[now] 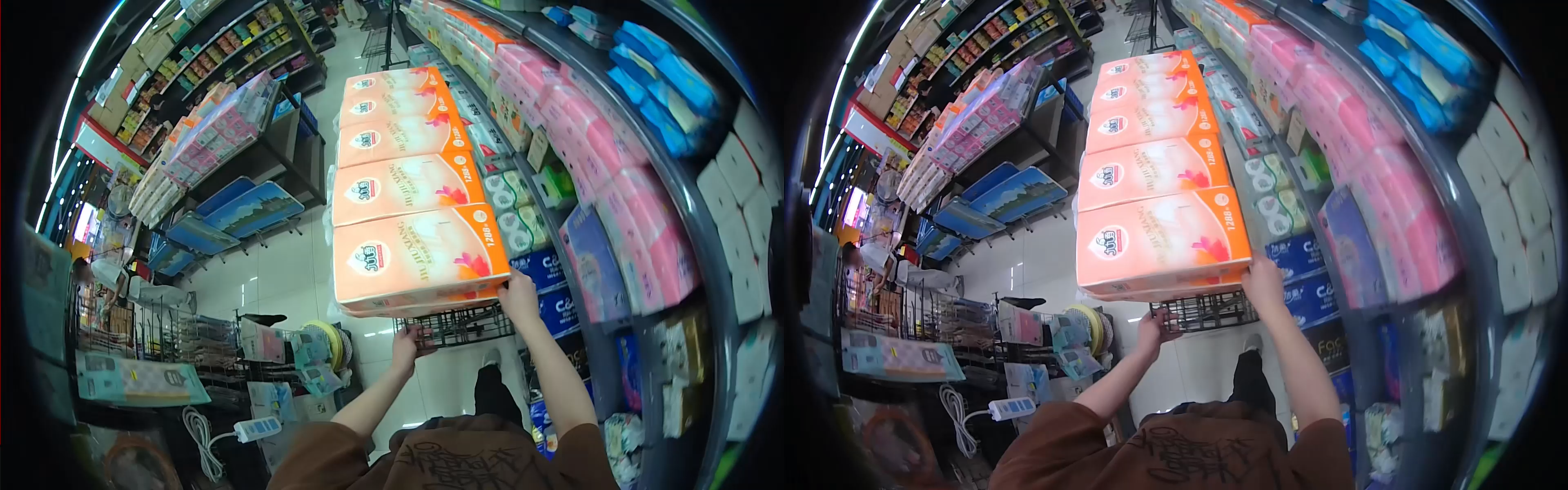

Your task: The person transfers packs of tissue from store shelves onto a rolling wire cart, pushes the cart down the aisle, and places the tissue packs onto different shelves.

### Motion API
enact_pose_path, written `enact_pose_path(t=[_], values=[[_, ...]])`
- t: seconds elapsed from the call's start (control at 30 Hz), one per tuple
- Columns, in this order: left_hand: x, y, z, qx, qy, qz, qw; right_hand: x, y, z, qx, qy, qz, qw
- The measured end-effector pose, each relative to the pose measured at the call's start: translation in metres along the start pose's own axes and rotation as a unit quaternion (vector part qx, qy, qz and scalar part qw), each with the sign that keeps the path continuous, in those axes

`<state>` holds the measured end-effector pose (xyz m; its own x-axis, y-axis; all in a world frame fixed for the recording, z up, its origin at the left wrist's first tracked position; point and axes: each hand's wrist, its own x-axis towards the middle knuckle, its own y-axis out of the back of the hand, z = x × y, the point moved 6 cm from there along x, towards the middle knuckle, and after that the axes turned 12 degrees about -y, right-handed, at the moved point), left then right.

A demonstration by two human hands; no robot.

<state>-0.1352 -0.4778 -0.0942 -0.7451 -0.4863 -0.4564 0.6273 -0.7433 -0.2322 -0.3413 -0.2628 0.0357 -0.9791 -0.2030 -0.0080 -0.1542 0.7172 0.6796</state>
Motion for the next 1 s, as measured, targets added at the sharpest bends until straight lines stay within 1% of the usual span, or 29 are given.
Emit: enact_pose_path(t=[0.07,0.1,0.17,0.27,0.37,0.4,0.5,0.53,0.6,0.63,0.67,0.77,0.83,0.9,0.93,1.0], values=[[0.048,-0.010,0.019,0.004,-0.003,0.009,1.000,0.053,-0.012,-0.005,0.002,0.011,-0.005,1.000],[0.074,-0.016,0.030,0.002,-0.007,0.004,1.000,0.079,-0.015,-0.011,-0.019,0.002,-0.024,1.000],[0.121,-0.026,0.051,-0.001,-0.015,-0.008,1.000,0.129,-0.024,-0.024,-0.005,0.028,-0.008,1.000],[0.180,-0.039,0.086,0.014,-0.019,-0.003,1.000,0.192,-0.037,-0.043,-0.015,-0.004,-0.008,1.000],[0.251,-0.055,0.119,0.019,-0.020,0.003,1.000,0.269,-0.054,-0.063,-0.008,0.012,0.001,1.000],[0.272,-0.062,0.136,0.017,-0.020,0.006,1.000,0.296,-0.059,-0.071,-0.008,-0.009,0.008,1.000],[0.337,-0.078,0.170,0.001,-0.024,0.005,1.000,0.375,-0.087,-0.080,-0.039,-0.001,-0.003,0.999],[0.362,-0.081,0.177,0.000,-0.019,0.004,1.000,0.403,-0.096,-0.085,-0.043,0.005,0.011,0.999],[0.415,-0.094,0.210,-0.009,-0.011,0.010,1.000,0.458,-0.110,-0.100,-0.055,-0.016,0.017,0.998],[0.438,-0.098,0.218,-0.010,-0.009,0.010,1.000,0.482,-0.119,-0.103,-0.064,-0.028,0.015,0.997],[0.464,-0.104,0.220,-0.008,-0.005,0.016,1.000,0.514,-0.130,-0.096,-0.076,-0.014,0.015,0.997],[0.542,-0.114,0.249,-0.003,-0.005,0.010,1.000,0.587,-0.150,-0.113,-0.140,-0.048,0.024,0.989],[0.584,-0.122,0.273,0.021,-0.010,-0.002,1.000,0.632,-0.160,-0.128,-0.140,-0.040,0.026,0.989],[0.625,-0.134,0.285,0.012,0.002,-0.005,1.000,0.676,-0.173,-0.133,-0.128,-0.030,0.024,0.991],[0.644,-0.136,0.295,0.010,0.005,-0.013,1.000,0.695,-0.178,-0.140,-0.142,-0.041,0.024,0.989],[0.686,-0.138,0.304,0.020,0.008,-0.021,1.000,0.730,-0.187,-0.152,-0.128,-0.025,0.030,0.991]])
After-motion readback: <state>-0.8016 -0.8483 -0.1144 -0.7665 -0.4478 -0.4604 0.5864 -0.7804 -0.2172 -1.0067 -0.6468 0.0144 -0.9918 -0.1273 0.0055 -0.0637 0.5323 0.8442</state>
